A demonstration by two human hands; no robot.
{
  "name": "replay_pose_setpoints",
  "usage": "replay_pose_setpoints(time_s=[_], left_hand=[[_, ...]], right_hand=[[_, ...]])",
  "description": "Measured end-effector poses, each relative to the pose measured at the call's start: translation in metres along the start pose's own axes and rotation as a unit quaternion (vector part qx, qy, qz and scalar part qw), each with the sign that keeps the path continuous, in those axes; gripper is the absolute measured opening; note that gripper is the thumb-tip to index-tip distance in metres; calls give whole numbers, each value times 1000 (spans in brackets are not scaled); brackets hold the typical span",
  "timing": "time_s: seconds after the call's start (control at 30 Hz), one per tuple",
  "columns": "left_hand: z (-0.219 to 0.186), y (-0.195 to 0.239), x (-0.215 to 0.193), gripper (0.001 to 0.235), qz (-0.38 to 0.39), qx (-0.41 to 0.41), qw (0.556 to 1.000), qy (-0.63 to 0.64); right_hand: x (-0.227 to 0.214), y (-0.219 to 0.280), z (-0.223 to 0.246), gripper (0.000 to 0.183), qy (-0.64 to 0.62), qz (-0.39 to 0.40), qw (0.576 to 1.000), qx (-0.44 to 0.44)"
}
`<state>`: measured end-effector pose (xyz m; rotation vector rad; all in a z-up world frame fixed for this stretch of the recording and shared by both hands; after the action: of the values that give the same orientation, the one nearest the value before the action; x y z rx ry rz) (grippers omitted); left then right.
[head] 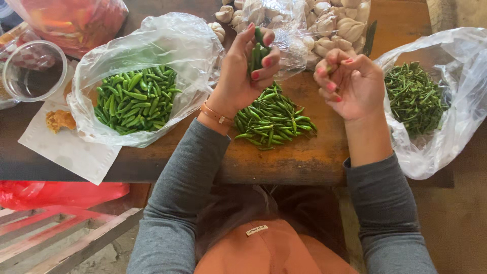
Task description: The person picks up chili peppers from one bag and removes their stems by hand, then places the stemmed peppers into another bag on a wooden table.
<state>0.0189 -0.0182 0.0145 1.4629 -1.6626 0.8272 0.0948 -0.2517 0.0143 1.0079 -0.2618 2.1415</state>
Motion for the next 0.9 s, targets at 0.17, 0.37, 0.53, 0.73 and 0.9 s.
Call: replay_pose_setpoints(time_s=[0.17,0.37,0.53,0.73,0.9], left_hand=[[9,-4,-9,49,-23,11,994,-103],[21,-7,-21,50,-28,-23,977,-208],[36,-18,-28,39,-13,93,886,-455],[33,-3,-5,25,34,161,708,-687],[23,3,14,21,25,161,696,-699]], right_hand=[[3,1,-11,22,562,-163,807,-81],[12,-1,-30,32,793,-52,607,23],[7,1,-35,19,780,49,621,-50],[14,7,-15,17,745,22,666,-44],[26,9,-9,19,720,8,692,-47]])
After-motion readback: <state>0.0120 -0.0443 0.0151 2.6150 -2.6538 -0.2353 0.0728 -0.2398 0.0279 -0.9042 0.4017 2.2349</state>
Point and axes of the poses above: each hand's wrist, its own y-axis away from the middle knuckle, its own x-axis out of the palm, z = x × y, the point moved 2 cm from there along -y, towards the middle knuckle, and after that the axes turned 6 degrees about -z, right-handed, at the moved point
